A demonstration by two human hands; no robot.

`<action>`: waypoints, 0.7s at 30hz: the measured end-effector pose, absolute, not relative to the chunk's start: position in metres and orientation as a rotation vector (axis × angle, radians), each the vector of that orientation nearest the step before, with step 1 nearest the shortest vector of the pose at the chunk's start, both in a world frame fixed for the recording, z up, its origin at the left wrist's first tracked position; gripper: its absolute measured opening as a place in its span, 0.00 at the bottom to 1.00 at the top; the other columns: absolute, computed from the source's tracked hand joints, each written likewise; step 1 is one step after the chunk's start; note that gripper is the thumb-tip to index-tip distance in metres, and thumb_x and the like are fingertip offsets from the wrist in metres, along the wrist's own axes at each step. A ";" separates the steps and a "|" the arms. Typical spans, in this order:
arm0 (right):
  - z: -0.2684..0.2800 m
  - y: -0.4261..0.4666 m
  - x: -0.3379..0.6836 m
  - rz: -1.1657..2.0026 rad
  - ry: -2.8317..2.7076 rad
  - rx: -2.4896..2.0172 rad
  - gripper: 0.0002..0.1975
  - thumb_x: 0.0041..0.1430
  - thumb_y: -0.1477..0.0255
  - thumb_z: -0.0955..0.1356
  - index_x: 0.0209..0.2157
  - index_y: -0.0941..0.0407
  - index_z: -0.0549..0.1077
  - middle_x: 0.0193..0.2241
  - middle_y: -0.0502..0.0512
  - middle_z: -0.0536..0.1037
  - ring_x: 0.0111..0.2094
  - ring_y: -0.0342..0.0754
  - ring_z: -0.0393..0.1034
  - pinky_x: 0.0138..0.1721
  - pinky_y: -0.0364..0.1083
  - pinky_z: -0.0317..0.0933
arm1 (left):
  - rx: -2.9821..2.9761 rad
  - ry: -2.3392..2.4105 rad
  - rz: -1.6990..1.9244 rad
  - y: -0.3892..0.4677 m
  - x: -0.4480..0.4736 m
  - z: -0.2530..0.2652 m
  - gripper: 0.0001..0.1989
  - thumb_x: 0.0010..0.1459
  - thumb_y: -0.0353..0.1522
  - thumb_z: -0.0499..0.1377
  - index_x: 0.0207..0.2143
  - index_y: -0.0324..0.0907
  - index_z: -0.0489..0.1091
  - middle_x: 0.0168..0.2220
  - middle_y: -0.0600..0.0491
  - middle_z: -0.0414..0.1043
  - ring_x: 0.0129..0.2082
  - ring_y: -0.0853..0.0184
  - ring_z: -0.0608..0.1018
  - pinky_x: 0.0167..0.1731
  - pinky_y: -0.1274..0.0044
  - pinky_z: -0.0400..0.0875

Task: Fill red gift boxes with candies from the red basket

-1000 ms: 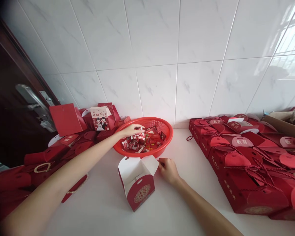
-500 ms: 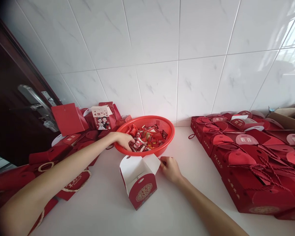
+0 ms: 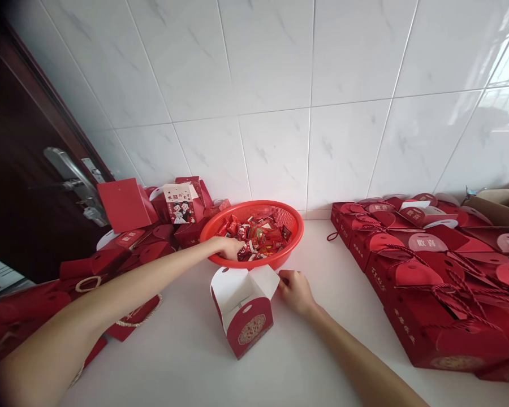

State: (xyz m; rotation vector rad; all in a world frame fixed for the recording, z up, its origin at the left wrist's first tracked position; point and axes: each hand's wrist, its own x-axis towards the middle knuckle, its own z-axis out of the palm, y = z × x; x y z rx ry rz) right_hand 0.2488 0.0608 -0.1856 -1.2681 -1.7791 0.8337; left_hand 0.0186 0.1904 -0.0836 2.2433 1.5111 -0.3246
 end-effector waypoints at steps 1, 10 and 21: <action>-0.186 0.061 0.249 0.832 -1.779 -1.269 0.11 0.52 0.68 0.63 0.20 0.57 0.70 0.18 0.49 0.70 0.24 0.43 0.58 0.26 0.42 0.53 | 2.242 1.504 -0.329 0.189 0.021 -0.085 0.15 0.29 0.36 0.71 0.18 0.45 0.68 0.14 0.56 0.66 0.19 0.62 0.73 0.21 0.76 0.68; -0.185 0.061 0.248 0.825 -1.775 -1.281 0.12 0.52 0.68 0.62 0.18 0.57 0.67 0.17 0.49 0.69 0.23 0.43 0.57 0.26 0.42 0.52 | 2.170 1.545 -0.135 0.177 0.030 -0.074 0.13 0.28 0.25 0.67 0.15 0.43 0.65 0.17 0.55 0.67 0.28 0.56 0.77 0.28 0.73 0.70; -0.183 0.060 0.247 0.828 -1.778 -1.288 0.12 0.52 0.68 0.61 0.19 0.57 0.67 0.18 0.50 0.69 0.23 0.42 0.56 0.26 0.41 0.51 | 1.620 1.449 0.445 0.195 0.036 -0.050 0.17 0.47 0.29 0.65 0.41 0.42 0.68 0.30 0.55 0.75 0.27 0.66 0.78 0.23 0.77 0.72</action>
